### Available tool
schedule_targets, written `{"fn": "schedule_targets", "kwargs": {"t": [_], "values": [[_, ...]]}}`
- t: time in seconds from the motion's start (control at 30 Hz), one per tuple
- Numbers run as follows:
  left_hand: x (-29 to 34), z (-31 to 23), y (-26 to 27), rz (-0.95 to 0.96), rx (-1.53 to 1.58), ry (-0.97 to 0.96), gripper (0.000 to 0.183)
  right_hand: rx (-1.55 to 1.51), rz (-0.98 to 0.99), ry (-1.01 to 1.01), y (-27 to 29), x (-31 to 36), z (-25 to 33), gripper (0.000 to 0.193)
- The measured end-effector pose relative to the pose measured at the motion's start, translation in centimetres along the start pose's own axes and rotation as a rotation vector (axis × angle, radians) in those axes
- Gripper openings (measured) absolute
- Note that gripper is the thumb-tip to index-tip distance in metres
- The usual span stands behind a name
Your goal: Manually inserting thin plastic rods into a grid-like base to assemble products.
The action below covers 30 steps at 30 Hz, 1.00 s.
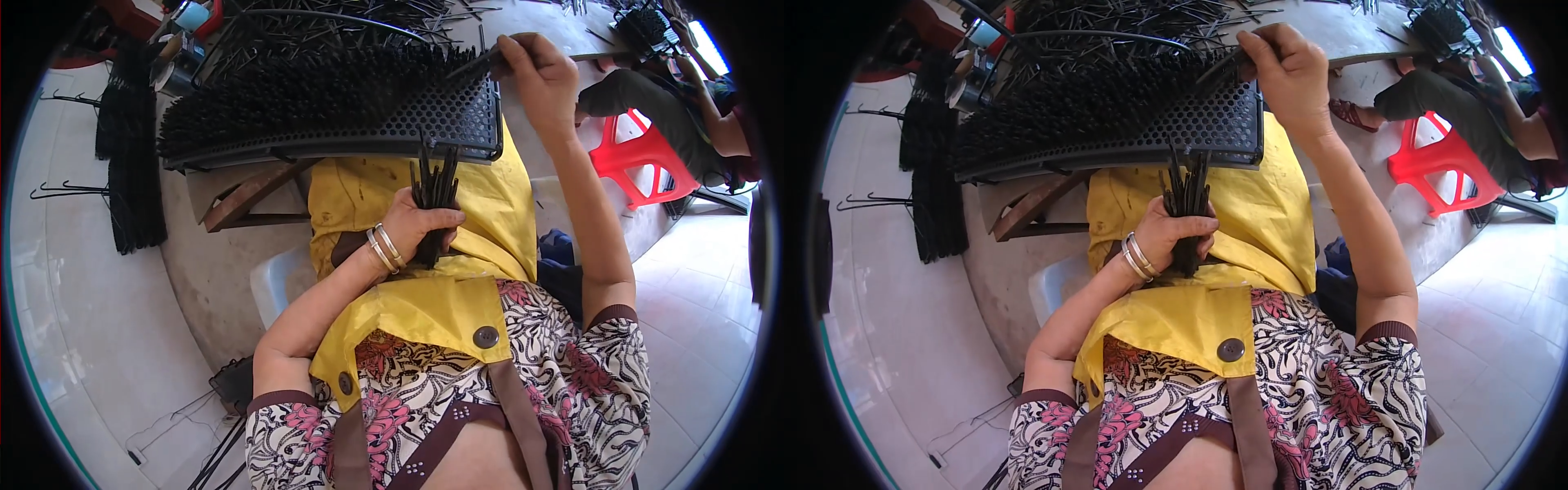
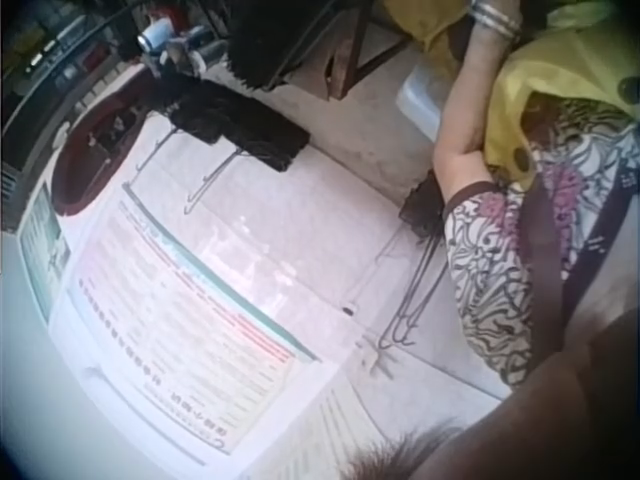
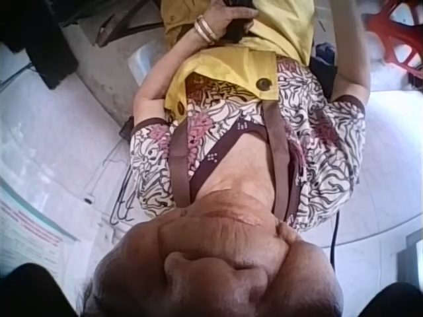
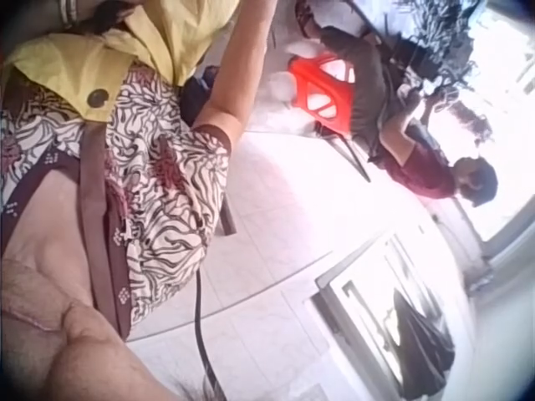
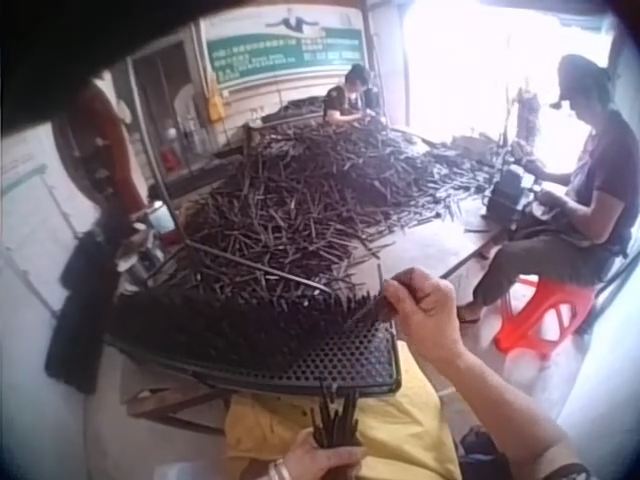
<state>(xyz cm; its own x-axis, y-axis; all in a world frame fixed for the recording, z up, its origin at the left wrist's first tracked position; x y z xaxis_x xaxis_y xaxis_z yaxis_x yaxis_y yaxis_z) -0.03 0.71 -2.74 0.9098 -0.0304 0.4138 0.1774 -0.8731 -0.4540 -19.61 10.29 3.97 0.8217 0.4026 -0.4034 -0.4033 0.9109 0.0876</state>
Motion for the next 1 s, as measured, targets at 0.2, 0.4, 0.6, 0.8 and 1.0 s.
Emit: {"fn": "schedule_targets", "kwargs": {"t": [0.2, 0.4, 0.6, 0.8, 1.0], "values": [[0.1, -0.1, 0.0, -0.005, 0.033, 0.001, 0.015, 0.294, -0.009, 0.298, -1.9, 0.4, 0.0, 0.008], [0.0, 0.1, 0.1, -0.008, 0.052, -0.006, 0.015, 0.436, 0.084, 0.489, -1.5, 0.2, -1.0, 0.004], [0.0, 0.2, 0.2, -0.005, 0.069, -0.002, 0.014, 0.326, 0.184, 0.459, -1.3, 0.1, -1.0, 0.006], [0.0, 0.1, 0.1, -0.008, 0.063, 0.001, 0.014, 0.343, 0.313, 0.378, -1.5, -0.3, -1.3, 0.009], [-0.1, 0.1, 0.2, -0.027, 0.049, 0.029, 0.014, 0.479, 0.464, 0.483, -3.0, -2.9, -0.3, 0.013]]}}
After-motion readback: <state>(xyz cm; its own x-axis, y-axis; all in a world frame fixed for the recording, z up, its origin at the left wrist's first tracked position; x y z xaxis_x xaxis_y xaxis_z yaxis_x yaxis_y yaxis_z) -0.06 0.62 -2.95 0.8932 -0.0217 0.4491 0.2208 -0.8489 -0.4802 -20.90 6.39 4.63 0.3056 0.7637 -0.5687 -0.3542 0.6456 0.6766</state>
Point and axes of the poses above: each hand's wrist, its own x-axis away from the middle knuckle, its own y-axis out of the back of the hand, z = x × y, the point moved 1 cm from there along -x, towards the middle knuckle, and after that the axes turned 3 degrees about -x, right-handed, at the moved point
